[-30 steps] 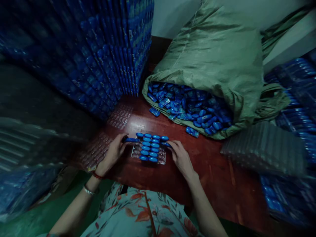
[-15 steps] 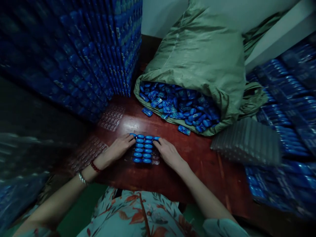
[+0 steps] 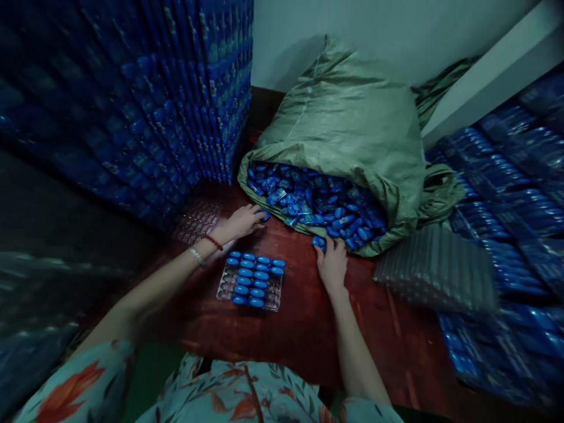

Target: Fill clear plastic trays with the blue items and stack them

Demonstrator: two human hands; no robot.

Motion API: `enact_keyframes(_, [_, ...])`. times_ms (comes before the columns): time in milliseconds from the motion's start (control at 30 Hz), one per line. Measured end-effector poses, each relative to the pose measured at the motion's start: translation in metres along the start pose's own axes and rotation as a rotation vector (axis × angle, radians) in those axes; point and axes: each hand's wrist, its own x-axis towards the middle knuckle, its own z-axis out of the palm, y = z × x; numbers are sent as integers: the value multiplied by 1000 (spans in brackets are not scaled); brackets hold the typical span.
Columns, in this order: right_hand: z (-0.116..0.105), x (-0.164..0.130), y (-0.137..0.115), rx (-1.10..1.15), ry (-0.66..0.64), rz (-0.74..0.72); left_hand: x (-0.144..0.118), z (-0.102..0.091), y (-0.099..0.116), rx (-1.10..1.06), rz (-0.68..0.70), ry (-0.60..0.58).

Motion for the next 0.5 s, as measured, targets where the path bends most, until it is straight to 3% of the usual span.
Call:
enact_keyframes(100, [-9, -10, -24, -146, -132, -145, 37, 20, -8, 149, 117, -119])
enact_keyframes(200, [-24, -30, -44, -248, -216, -236, 44, 33, -8, 212, 126, -173])
enact_keyframes(367, [-34, -42, -56, -274, -324, -263, 16, 35, -9, 238, 55, -232])
enact_keyframes(500, [-29, -30, -43, -103, -378, -207, -22, 17, -18, 192, 11, -205])
